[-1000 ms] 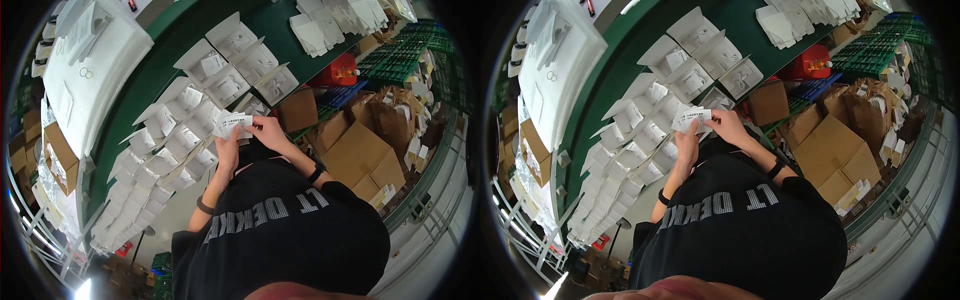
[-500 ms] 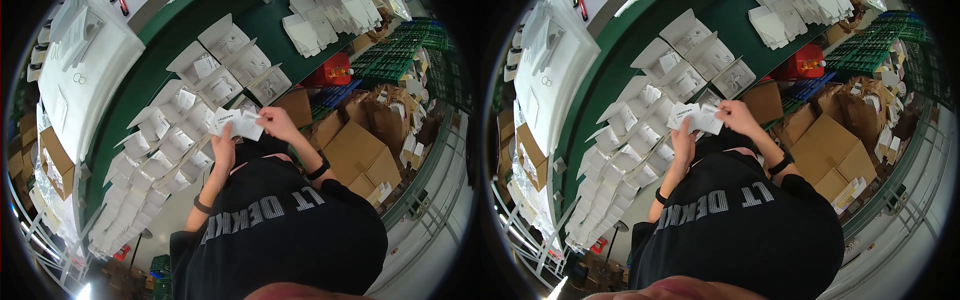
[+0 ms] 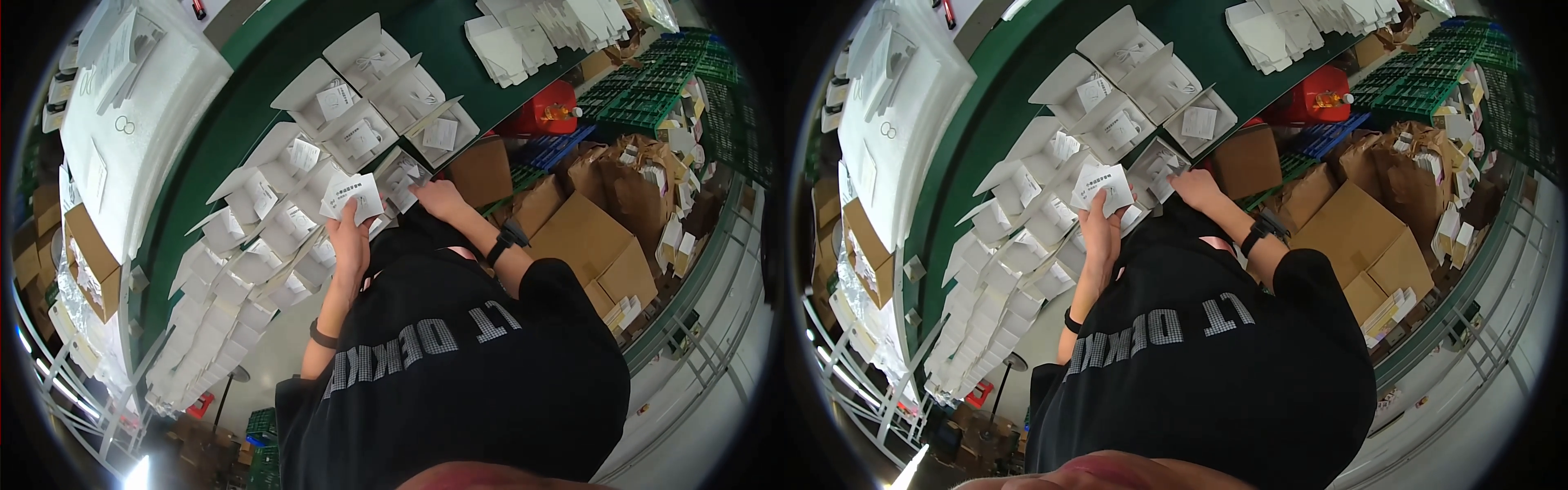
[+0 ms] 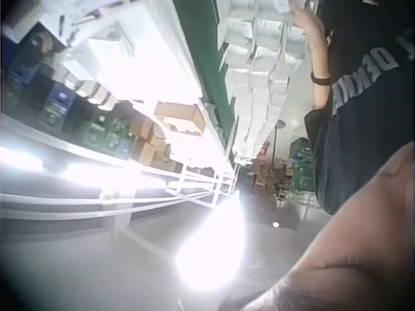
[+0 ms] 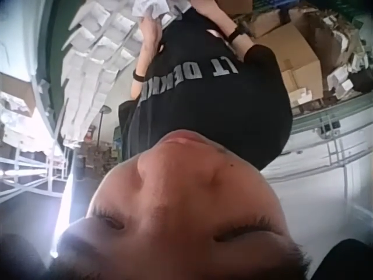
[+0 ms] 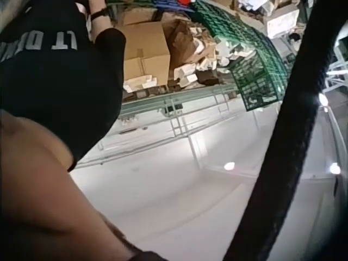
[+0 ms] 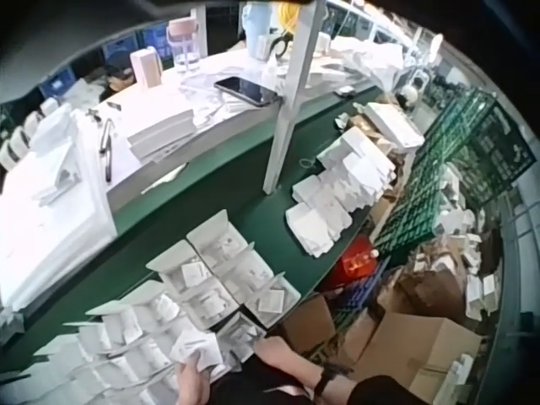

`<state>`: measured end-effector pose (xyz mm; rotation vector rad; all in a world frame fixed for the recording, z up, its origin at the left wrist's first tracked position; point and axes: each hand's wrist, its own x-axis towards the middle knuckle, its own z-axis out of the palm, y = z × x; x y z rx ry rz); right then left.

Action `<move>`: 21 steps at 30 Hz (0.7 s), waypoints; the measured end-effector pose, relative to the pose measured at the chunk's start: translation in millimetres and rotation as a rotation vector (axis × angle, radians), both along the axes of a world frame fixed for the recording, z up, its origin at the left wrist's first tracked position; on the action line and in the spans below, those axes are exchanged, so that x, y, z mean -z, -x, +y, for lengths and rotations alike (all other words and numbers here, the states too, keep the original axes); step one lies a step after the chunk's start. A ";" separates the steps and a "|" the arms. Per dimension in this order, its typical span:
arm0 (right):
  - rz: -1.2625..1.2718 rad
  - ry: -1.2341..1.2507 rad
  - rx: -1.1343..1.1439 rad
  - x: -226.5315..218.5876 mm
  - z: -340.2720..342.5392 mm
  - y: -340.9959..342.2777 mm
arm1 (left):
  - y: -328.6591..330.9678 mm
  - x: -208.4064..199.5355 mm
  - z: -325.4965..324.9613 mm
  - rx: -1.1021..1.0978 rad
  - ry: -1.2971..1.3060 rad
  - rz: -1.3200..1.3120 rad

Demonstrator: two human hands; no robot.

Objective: The person places white cables into boxes, then inserts instruction manuals into the boxes. Finally, the person closes the lids of the boxes and stacks them on the table.

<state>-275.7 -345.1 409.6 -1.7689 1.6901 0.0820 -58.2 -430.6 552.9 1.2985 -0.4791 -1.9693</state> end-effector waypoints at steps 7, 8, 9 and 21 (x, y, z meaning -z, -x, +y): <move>-0.033 0.034 0.103 -29.6 -36.6 -5.0 | -12.5 -0.8 1.1 -0.121 -0.052 -0.039; -0.082 0.035 0.195 -32.5 -40.2 -4.7 | -12.5 -1.0 0.5 -0.147 -0.069 -0.035; -0.130 0.035 0.288 -35.9 -42.7 -3.9 | -13.0 0.4 0.3 -0.145 -0.068 -0.035; -0.695 0.101 0.461 -147.1 -72.9 -26.1 | -4.4 7.9 2.1 0.105 0.127 -0.133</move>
